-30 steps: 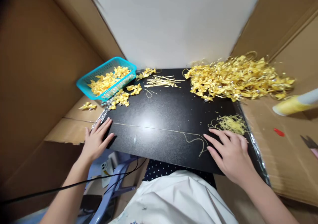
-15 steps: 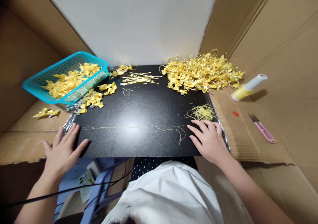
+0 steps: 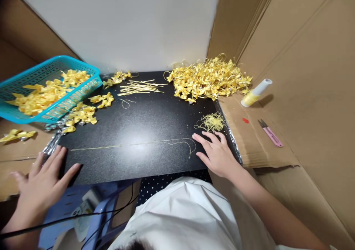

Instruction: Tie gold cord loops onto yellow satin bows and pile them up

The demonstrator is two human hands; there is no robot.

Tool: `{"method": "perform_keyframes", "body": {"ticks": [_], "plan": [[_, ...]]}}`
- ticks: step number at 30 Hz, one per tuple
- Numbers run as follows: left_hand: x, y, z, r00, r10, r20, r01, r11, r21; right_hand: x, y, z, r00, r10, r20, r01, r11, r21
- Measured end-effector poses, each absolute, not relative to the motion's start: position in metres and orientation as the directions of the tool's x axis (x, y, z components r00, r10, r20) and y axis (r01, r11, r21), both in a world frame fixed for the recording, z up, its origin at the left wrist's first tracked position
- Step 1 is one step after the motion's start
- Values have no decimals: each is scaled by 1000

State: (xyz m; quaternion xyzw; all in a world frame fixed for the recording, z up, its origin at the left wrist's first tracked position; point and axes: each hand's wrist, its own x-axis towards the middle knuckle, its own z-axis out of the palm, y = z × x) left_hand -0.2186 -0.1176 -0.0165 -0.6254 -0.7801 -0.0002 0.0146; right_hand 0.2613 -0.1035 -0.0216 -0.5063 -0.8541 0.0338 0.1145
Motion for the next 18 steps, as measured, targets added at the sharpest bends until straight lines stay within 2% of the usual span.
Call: {"method": "perform_keyframes", "body": {"ticks": [10,18], "plan": [[-217,-118,-16,-239,971,21,971,239,6,275,-114,-20,-444,882,158,886,458,-73],[-216,-117,-14,-242,970,19,970,242,-5,256,-109,-13,-492,857,154,837,514,-185]]}}
